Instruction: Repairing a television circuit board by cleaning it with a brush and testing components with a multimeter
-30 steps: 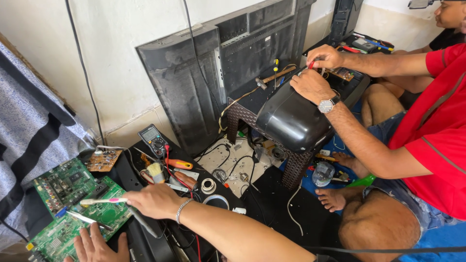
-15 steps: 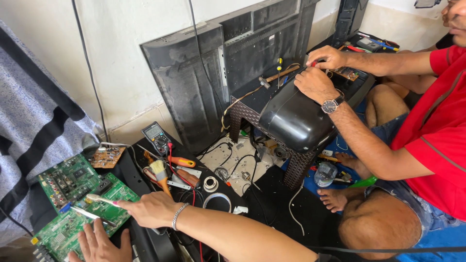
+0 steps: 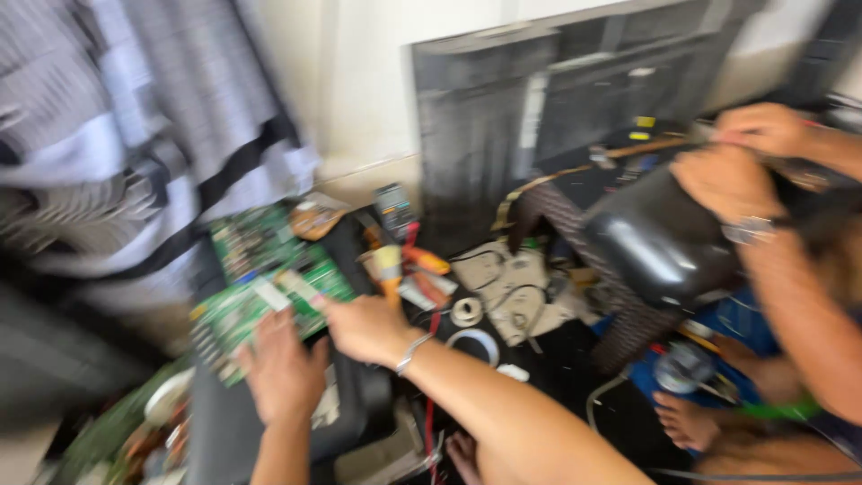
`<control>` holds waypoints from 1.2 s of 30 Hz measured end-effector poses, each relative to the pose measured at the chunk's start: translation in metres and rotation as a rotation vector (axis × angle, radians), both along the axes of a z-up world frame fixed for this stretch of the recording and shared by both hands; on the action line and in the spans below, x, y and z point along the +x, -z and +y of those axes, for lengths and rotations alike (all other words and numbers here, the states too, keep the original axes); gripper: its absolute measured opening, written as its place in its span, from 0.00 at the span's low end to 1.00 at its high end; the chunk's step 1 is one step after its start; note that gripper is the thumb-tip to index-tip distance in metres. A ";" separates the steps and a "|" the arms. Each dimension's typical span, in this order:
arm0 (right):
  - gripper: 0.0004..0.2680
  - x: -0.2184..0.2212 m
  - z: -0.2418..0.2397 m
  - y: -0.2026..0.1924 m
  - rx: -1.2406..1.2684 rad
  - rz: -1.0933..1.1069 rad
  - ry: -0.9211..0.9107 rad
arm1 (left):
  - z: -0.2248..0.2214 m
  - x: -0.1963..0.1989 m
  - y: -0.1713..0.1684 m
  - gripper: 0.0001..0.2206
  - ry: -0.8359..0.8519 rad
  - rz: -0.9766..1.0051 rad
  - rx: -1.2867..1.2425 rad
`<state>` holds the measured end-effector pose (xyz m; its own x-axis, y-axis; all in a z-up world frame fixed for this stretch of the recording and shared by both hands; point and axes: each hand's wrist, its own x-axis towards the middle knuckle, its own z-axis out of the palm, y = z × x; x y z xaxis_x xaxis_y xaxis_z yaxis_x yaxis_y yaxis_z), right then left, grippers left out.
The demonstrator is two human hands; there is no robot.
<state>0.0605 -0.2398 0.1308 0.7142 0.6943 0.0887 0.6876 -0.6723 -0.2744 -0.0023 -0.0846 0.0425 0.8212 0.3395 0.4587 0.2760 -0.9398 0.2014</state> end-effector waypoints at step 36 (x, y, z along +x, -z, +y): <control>0.19 -0.006 0.027 -0.013 0.232 0.457 0.161 | -0.007 -0.015 -0.034 0.37 0.024 0.342 -0.167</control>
